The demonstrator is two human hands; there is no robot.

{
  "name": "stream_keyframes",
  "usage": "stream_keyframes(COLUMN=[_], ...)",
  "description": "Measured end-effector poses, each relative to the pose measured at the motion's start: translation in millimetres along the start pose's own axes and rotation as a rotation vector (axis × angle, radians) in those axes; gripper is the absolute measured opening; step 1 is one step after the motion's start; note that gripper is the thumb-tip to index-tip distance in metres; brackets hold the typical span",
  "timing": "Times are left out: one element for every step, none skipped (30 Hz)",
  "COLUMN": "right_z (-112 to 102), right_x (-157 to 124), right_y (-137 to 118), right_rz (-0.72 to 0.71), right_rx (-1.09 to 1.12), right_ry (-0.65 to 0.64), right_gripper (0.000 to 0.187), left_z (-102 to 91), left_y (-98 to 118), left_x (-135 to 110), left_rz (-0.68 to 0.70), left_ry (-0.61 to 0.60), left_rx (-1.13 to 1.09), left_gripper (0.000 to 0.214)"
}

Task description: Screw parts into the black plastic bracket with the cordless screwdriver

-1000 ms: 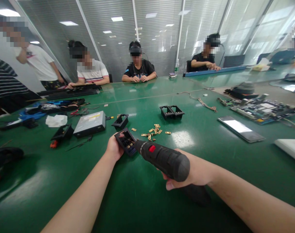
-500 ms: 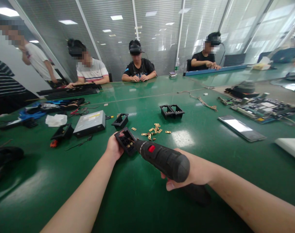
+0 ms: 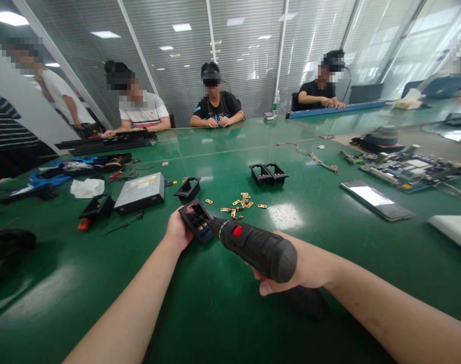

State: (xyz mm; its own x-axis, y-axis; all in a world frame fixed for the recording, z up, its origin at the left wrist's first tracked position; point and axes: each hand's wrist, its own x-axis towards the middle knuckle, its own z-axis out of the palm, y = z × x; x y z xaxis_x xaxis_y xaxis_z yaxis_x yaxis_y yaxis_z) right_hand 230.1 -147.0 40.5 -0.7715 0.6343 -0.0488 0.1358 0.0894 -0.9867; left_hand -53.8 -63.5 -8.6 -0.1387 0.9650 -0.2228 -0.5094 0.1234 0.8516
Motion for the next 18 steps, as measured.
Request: stream_keyframes(right_z=[0.0, 0.0, 0.1, 0.1, 0.1, 0.2, 0.2, 0.3, 0.4, 0.5, 0.6, 0.7, 0.8, 0.8, 0.7, 0.7, 0.6, 0.5], right_x=[-0.1, -0.1, -0.1, -0.1, -0.1, -0.1, -0.1, -0.2, -0.3, -0.3, -0.3, -0.3, -0.3, -0.2, -0.2, -0.1, 0.0, 0.1], right_y=[0.1, 0.0, -0.3, -0.8, -1.3, -1.9, -2.5, -2.9, -3.1, -3.1, -2.9, -2.6, -2.3, -1.9, -1.5, -1.3, -1.2, -1.1], right_rz=[0.001, 0.001, 0.000, -0.001, -0.001, 0.000, 0.002, 0.004, 0.006, 0.009, 0.010, 0.013, 0.015, 0.019, 0.022, 0.025, 0.026, 0.027], right_rx=[0.001, 0.003, 0.004, 0.005, 0.009, 0.015, 0.021, 0.027, 0.030, 0.028, 0.023, 0.016, 0.010, 0.004, -0.002, -0.007, -0.013, -0.021], right_ry=[0.006, 0.010, 0.009, 0.007, 0.003, 0.000, -0.001, -0.001, 0.000, 0.002, 0.004, 0.006, 0.010, 0.013, 0.014, 0.016, 0.016, 0.014], right_gripper=[0.039, 0.040, 0.040, 0.040, 0.041, 0.041, 0.043, 0.044, 0.045, 0.045, 0.044, 0.042, 0.042, 0.042, 0.042, 0.042, 0.042, 0.041], left_z=[0.1, 0.2, 0.4, 0.7, 0.9, 1.2, 1.4, 1.5, 1.4, 1.3, 1.1, 0.8, 0.6, 0.5, 0.7, 1.1, 1.7, 2.5], left_y=[0.1, 0.1, 0.3, 0.5, 0.6, 0.8, 1.0, 1.1, 1.1, 1.2, 1.2, 1.2, 1.2, 1.2, 1.4, 1.5, 1.8, 2.2], left_x=[-0.1, -0.4, -0.7, -1.1, -1.6, -2.0, -2.3, -2.6, -2.7, -2.6, -2.5, -2.3, -2.1, -2.0, -2.1, -2.4, -3.0, -3.7], left_rz=[0.002, 0.004, 0.006, 0.008, 0.010, 0.010, 0.010, 0.009, 0.009, 0.008, 0.007, 0.006, 0.003, 0.001, -0.001, -0.004, -0.008, -0.012], left_ry=[-0.003, -0.006, -0.009, -0.011, -0.012, -0.013, -0.012, -0.010, -0.007, -0.003, -0.001, 0.002, 0.003, 0.004, 0.003, 0.001, -0.002, -0.008], left_rx=[0.000, 0.002, 0.004, 0.007, 0.010, 0.013, 0.015, 0.017, 0.017, 0.015, 0.012, 0.009, 0.007, 0.006, 0.005, 0.005, 0.004, 0.003], left_gripper=[0.021, 0.021, 0.020, 0.019, 0.019, 0.018, 0.018, 0.018, 0.018, 0.018, 0.019, 0.019, 0.020, 0.020, 0.020, 0.020, 0.020, 0.021])
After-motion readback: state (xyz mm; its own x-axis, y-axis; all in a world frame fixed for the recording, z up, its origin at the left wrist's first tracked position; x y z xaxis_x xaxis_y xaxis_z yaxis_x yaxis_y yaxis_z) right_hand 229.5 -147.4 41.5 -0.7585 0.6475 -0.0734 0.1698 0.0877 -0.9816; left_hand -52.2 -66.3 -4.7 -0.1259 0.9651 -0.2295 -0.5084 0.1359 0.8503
